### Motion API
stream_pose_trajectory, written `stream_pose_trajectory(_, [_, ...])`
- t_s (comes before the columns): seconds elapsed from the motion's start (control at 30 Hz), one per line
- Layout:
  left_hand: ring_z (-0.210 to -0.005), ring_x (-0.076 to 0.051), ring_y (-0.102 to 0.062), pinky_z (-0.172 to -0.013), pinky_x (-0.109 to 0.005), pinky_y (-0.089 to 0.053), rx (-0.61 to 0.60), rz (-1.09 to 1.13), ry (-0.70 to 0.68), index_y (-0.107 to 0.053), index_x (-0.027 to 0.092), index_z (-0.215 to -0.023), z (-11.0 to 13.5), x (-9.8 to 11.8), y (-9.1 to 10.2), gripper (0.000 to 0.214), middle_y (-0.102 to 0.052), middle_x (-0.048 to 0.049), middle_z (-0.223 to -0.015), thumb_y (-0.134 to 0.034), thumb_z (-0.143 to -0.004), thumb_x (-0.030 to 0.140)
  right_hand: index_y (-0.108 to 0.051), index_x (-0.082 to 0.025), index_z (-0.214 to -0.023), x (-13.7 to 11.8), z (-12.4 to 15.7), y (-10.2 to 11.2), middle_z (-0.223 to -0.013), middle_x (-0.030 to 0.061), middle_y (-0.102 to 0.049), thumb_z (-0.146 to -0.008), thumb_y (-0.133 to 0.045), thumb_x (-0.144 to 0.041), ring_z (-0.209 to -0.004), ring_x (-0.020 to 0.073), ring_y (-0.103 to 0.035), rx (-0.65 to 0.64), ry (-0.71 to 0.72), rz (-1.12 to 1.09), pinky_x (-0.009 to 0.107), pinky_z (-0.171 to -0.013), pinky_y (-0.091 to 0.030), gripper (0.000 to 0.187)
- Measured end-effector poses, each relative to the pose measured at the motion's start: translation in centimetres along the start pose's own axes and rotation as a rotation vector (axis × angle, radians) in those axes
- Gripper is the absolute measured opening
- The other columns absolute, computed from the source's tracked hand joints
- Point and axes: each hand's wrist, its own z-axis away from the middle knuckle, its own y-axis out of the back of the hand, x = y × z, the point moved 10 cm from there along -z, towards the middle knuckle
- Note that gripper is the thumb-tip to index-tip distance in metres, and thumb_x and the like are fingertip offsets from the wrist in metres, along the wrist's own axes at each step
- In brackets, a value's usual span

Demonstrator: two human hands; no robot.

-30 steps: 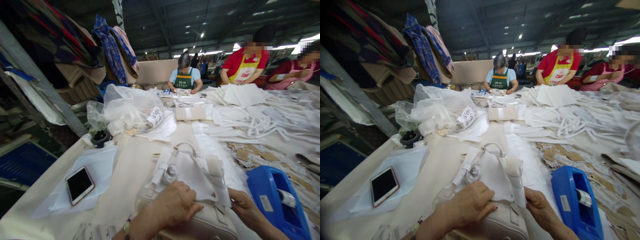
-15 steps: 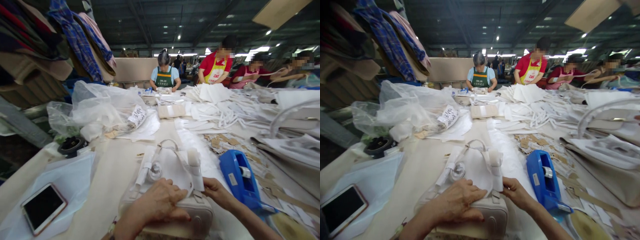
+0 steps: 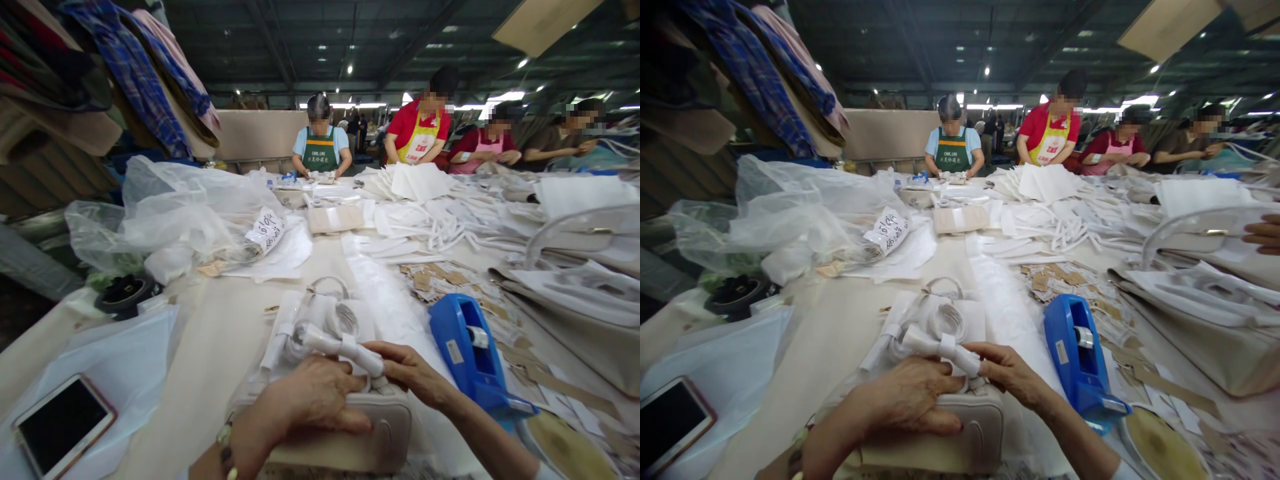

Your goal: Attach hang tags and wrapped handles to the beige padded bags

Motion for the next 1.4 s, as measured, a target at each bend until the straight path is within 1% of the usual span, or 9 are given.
stream_pose_trajectory(0.17, [-0.086,-0.028,-0.062,-0.077,-0.034,-0.044,-0.040,0.088,0.054,-0.061,0.022,-0.107,-0.1,-0.3,0.7,0.052,-0.067,-0.0074,-0.094,-0.060,-0.074,0.062,-0.069,-0.013,-0.083,0.3,0.2,0.4,-0.060,-0.0032,-0.048,-0.066,-0.072,-0.052,-0.054,0.0083,-0.035,-0.023,-0.021,-0.006,0.021,-0.051,-0.029,0.042])
stream_pose_trajectory(0.27, [-0.087,-0.028,-0.063,-0.080,-0.039,-0.044,-0.003,0.239,0.209,-0.058,0.017,-0.114,-0.5,-1.4,1.6,0.036,-0.068,-0.0123,-0.095,-0.046,-0.088,0.038,-0.070,-0.014,-0.083,0.3,0.3,0.9,-0.061,-0.0026,-0.053,-0.063,-0.075,-0.042,-0.055,0.0088,-0.038,0.011,-0.004,-0.015,0.022,-0.053,-0.033,0.035])
stream_pose_trajectory(0.37, [-0.084,-0.030,-0.063,-0.075,-0.040,-0.045,0.058,0.328,0.418,-0.061,0.007,-0.104,-1.5,-3.0,2.2,0.031,-0.068,-0.0181,-0.089,-0.040,-0.082,0.014,-0.071,-0.015,-0.080,0.1,0.3,0.9,-0.058,-0.0042,-0.053,-0.061,-0.077,-0.034,-0.052,0.0075,-0.037,0.049,0.008,-0.022,0.020,-0.051,-0.031,0.028])
stream_pose_trajectory(0.63, [-0.043,-0.010,-0.049,-0.039,-0.019,-0.033,0.322,1.151,0.637,-0.050,0.009,-0.099,-4.3,-3.8,0.7,0.044,-0.056,0.0053,-0.055,-0.071,-0.063,0.022,-0.069,-0.017,-0.068,-0.6,0.3,0.0,-0.067,-0.0012,-0.063,-0.058,-0.079,-0.037,-0.069,0.0174,-0.057,0.124,0.092,-0.081,0.032,-0.074,-0.046,0.024])
stream_pose_trajectory(0.9, [-0.032,-0.006,-0.039,-0.034,-0.018,-0.027,0.567,1.345,0.758,-0.042,0.014,-0.092,-3.6,-5.7,0.2,0.043,-0.049,0.0119,-0.044,-0.067,-0.058,0.007,-0.062,-0.018,-0.057,-1.0,0.6,1.4,-0.068,0.0016,-0.062,-0.067,-0.074,-0.044,-0.069,0.0164,-0.056,0.107,0.268,0.058,0.028,-0.069,-0.044,0.031])
stream_pose_trajectory(1.1, [-0.033,-0.011,-0.045,-0.035,-0.020,-0.028,0.419,1.254,0.747,-0.048,0.009,-0.096,-3.3,-5.3,0.7,0.037,-0.048,0.0087,-0.040,-0.066,-0.064,0.014,-0.064,-0.021,-0.077,-4.4,4.3,0.4,-0.083,0.0057,-0.064,-0.088,-0.052,-0.031,-0.080,0.0176,-0.060,0.056,0.416,0.460,0.027,-0.073,-0.046,0.019])
stream_pose_trajectory(1.2, [-0.057,-0.015,-0.059,-0.055,-0.025,-0.046,0.459,1.003,0.565,-0.056,0.013,-0.101,0.6,-5.7,5.5,0.037,-0.065,-0.0004,-0.066,-0.067,-0.068,0.027,-0.064,-0.026,-0.103,-5.0,6.3,0.7,-0.107,0.0076,-0.064,-0.089,-0.050,-0.034,-0.101,0.0216,-0.059,0.098,0.369,0.600,0.029,-0.086,-0.048,0.022])
stream_pose_trajectory(1.27, [-0.085,-0.019,-0.061,-0.080,-0.032,-0.048,0.586,0.706,0.508,-0.058,0.019,-0.107,5.9,-7.0,9.1,0.041,-0.066,-0.0048,-0.097,-0.065,-0.071,0.037,-0.061,-0.028,-0.114,-4.5,7.1,1.0,-0.118,0.0077,-0.061,-0.083,-0.058,-0.040,-0.108,0.0247,-0.058,0.165,0.340,0.673,0.029,-0.089,-0.048,0.033])
stream_pose_trajectory(1.4, [-0.115,-0.031,-0.049,-0.097,-0.044,-0.040,0.426,0.690,0.700,-0.049,0.022,-0.123,15.5,-11.1,5.7,0.075,-0.050,-0.0099,-0.131,-0.071,-0.061,0.058,-0.058,-0.026,-0.120,-1.9,7.2,0.6,-0.117,0.0087,-0.062,-0.075,-0.066,-0.044,-0.105,0.0285,-0.059,0.351,0.315,0.771,0.031,-0.089,-0.050,0.050])
